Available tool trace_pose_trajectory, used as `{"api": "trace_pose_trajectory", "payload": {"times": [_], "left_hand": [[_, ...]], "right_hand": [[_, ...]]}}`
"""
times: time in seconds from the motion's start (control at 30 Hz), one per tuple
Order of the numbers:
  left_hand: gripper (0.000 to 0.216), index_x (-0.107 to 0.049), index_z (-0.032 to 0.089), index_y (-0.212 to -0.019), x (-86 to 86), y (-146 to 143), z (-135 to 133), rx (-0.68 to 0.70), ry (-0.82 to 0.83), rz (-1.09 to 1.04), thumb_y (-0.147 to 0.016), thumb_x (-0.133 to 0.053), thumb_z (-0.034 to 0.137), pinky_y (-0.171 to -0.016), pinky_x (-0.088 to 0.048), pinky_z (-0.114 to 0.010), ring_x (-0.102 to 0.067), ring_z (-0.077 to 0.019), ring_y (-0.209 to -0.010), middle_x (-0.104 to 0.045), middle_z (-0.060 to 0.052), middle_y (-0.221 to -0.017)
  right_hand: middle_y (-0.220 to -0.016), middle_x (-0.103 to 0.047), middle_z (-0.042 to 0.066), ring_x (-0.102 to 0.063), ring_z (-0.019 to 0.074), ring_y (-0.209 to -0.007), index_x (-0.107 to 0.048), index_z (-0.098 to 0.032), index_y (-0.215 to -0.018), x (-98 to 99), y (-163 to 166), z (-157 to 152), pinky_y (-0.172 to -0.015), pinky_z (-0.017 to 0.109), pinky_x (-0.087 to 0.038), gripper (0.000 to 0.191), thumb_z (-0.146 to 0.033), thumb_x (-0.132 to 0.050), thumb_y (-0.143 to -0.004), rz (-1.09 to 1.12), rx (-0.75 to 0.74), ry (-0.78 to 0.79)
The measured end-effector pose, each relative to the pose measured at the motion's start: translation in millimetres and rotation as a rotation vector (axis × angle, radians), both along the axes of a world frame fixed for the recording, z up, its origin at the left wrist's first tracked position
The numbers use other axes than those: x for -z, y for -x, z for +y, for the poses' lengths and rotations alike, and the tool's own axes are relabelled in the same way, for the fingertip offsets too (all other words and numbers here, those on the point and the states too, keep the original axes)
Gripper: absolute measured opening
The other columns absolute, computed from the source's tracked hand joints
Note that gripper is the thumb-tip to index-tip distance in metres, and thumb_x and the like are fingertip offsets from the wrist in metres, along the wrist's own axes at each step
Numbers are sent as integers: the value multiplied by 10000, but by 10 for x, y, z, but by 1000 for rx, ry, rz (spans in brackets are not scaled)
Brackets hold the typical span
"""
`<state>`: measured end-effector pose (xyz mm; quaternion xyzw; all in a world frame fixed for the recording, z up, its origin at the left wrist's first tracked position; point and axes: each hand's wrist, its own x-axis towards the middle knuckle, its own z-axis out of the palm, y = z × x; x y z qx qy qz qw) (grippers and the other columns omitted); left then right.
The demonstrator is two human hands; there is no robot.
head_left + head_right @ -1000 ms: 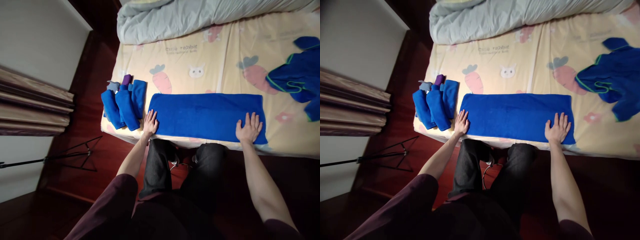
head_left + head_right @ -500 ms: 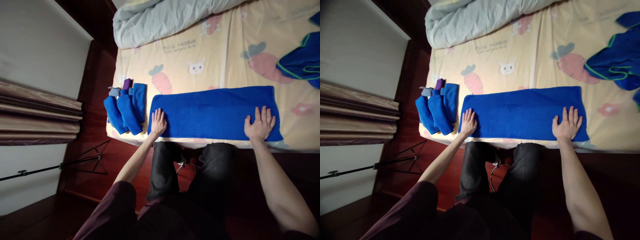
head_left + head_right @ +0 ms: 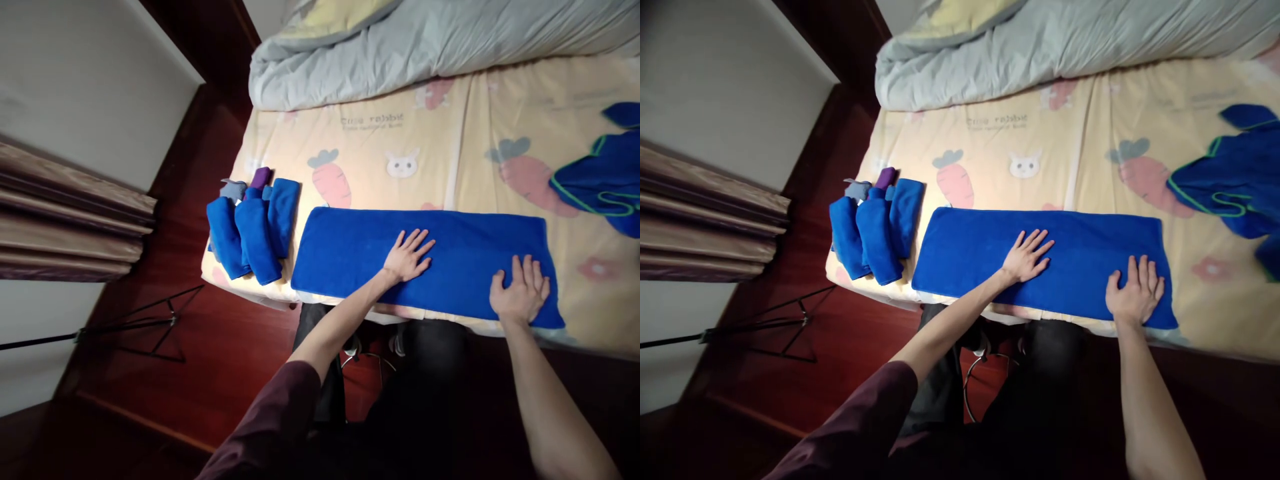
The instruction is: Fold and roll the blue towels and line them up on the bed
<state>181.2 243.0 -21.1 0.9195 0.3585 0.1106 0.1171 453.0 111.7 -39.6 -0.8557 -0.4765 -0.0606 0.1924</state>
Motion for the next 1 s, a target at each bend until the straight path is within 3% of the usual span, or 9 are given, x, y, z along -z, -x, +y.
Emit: {"api": "trace_pose_trajectory", "payload": {"times": [0.17, 0.37, 0.57, 0.7, 0.77, 0.9, 1.0], "left_hand": [[625, -445, 220, -1708, -49, 787, 498, -135, 5, 42, -1129, -383, 446, -1410, -148, -564, -264, -276, -1705, -301, -110, -1811], [639, -434, 213, -1711, -42, 1506, 837, -292, 23, 37, -1116, -384, 441, -1404, -166, -566, -263, -281, -1704, -298, -107, -1814], [654, -436, 202, -1709, -11, 1875, 1085, -373, 38, 38, -1099, -381, 435, -1404, -170, -569, -250, -282, -1708, -310, -99, -1813], [652, -445, 178, -1698, -50, 2055, 1187, -398, 33, 55, -1094, -352, 405, -1402, -189, -555, -246, -282, -1709, -320, -103, -1812], [623, -493, 174, -1666, -94, 2134, 1226, -406, 18, 62, -1088, -319, 323, -1401, -197, -542, -306, -279, -1682, -392, -108, -1780], [589, -622, 199, -1556, -234, 2314, 1350, -399, -39, 132, -1080, -277, 224, -1383, -197, -547, -534, -305, -1467, -639, -153, -1515], [521, -656, 190, -1496, -368, 2497, 1515, -404, -32, 235, -1087, -347, 280, -1289, -307, -611, -574, -372, -1359, -697, -191, -1338]], "right_hand": [[-1686, -527, 179, -425, 304, -1635, -607, -125, -1583, 19, -14, 0, -1375, 551, -255, 673, -422, -391, -1019, -9, -12, -15], [-1677, -536, 174, -442, 325, -1627, -626, -151, -1572, -51, 30, -4, -1375, 551, -252, 694, -456, -376, -1001, 25, -25, -68], [-1698, -516, 166, -425, 340, -1636, -583, -209, -1608, -147, 91, -2, -1364, 597, -253, 668, -385, -417, -985, 66, -13, -34], [-1716, -491, 164, -396, 317, -1652, -583, -171, -1606, -160, 100, -4, -1386, 546, -219, 669, -404, -389, -1009, 61, -8, -10], [-1716, -492, 166, -392, 308, -1653, -588, -156, -1601, -154, 99, -7, -1389, 532, -209, 667, -410, -380, -1021, 59, -3, 0], [-1719, -483, 179, -388, 309, -1650, -576, -134, -1611, -130, 87, -10, -1386, 543, -203, 656, -381, -394, -1031, 65, -9, 11], [-1717, -487, 175, -402, 309, -1643, -586, -126, -1602, -108, 72, -9, -1384, 556, -217, 647, -391, -407, -1040, 52, -19, -4]]}}
